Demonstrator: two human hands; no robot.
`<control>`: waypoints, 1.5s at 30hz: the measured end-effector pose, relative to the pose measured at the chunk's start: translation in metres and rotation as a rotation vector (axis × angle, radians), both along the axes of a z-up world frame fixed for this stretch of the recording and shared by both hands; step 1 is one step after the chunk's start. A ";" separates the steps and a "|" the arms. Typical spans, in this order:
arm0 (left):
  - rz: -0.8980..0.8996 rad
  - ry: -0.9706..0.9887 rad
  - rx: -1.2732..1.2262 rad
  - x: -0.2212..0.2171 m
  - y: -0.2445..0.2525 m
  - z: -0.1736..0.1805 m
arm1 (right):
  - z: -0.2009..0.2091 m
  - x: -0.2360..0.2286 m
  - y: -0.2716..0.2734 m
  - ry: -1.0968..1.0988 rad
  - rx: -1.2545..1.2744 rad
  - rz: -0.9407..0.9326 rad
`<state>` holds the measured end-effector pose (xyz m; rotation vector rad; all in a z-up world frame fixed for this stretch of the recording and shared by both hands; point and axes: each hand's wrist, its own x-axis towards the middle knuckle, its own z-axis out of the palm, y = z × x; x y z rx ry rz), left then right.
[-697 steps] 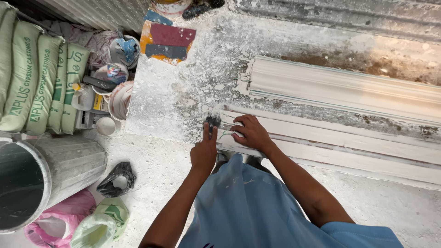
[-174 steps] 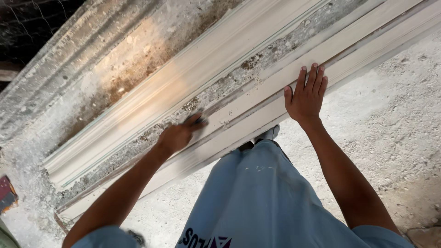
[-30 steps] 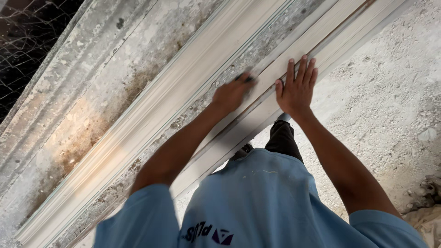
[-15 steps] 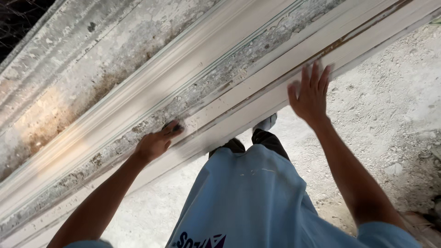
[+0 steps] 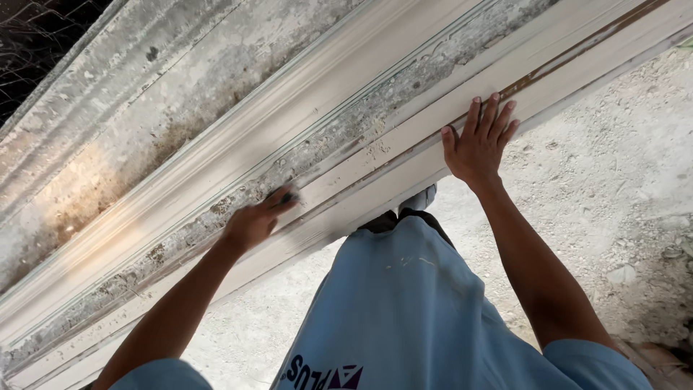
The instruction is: The person wipes hands with a cloth, then uses a sanding block to sand the edges and surfaces of several long white moldings resting on a workbench. The person moves along the moldings, sanding different sections and flipping pieces to access other sides.
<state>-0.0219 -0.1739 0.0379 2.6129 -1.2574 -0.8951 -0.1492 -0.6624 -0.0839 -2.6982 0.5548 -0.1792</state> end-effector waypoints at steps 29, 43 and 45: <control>-0.151 -0.091 -0.234 0.042 -0.201 -0.077 | 0.023 0.012 -0.005 0.421 0.212 -0.013; -0.050 0.086 0.115 0.030 -0.086 -0.029 | 0.016 0.016 -0.009 0.462 0.205 -0.009; -0.095 0.033 -0.027 0.042 -0.145 -0.045 | 0.016 0.018 -0.009 0.473 0.200 -0.016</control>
